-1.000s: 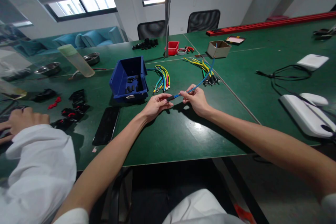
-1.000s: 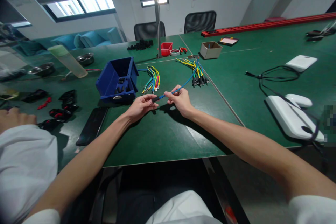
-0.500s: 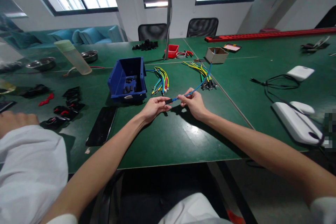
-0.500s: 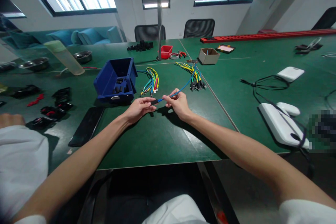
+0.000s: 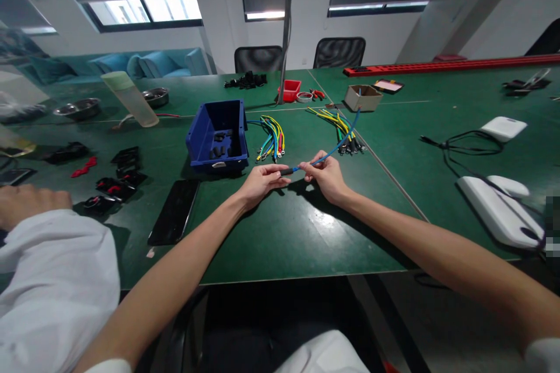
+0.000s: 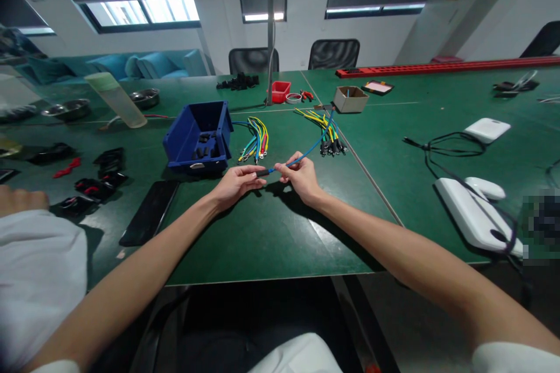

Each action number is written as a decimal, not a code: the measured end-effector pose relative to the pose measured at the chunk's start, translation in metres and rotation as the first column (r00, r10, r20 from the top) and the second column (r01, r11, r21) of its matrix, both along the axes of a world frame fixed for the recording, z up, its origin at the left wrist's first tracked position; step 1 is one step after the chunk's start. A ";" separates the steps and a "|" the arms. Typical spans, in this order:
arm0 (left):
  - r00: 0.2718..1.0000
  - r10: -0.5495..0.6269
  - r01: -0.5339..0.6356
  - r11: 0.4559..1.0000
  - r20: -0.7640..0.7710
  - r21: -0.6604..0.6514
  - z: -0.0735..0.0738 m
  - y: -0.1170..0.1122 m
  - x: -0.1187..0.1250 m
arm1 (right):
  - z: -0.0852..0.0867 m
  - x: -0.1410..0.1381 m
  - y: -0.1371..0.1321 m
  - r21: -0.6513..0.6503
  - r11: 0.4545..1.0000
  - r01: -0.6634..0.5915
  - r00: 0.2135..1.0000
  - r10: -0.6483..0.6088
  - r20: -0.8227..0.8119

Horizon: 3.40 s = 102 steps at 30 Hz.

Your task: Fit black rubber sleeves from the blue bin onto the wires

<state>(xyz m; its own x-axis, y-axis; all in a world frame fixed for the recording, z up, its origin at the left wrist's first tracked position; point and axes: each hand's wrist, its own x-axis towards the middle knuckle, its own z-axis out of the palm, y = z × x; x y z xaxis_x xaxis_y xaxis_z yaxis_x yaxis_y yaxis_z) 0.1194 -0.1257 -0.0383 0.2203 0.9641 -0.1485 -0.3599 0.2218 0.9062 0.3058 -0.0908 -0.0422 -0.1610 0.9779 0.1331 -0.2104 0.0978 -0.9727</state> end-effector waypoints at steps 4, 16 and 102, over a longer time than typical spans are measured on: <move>0.999 -0.030 0.031 1.000 0.024 -0.006 0.000 -0.001 0.001 | 0.002 -0.001 -0.001 0.013 1.000 -0.014 1.000 0.014 0.017; 0.996 -0.078 0.077 0.997 0.033 0.026 0.000 -0.001 0.000 | 0.002 0.000 0.000 0.031 0.999 -0.023 0.999 0.022 0.042; 0.988 -0.151 0.152 0.987 -0.032 0.048 0.005 -0.003 0.001 | -0.001 0.000 0.003 -0.023 0.996 -0.088 0.993 0.089 0.073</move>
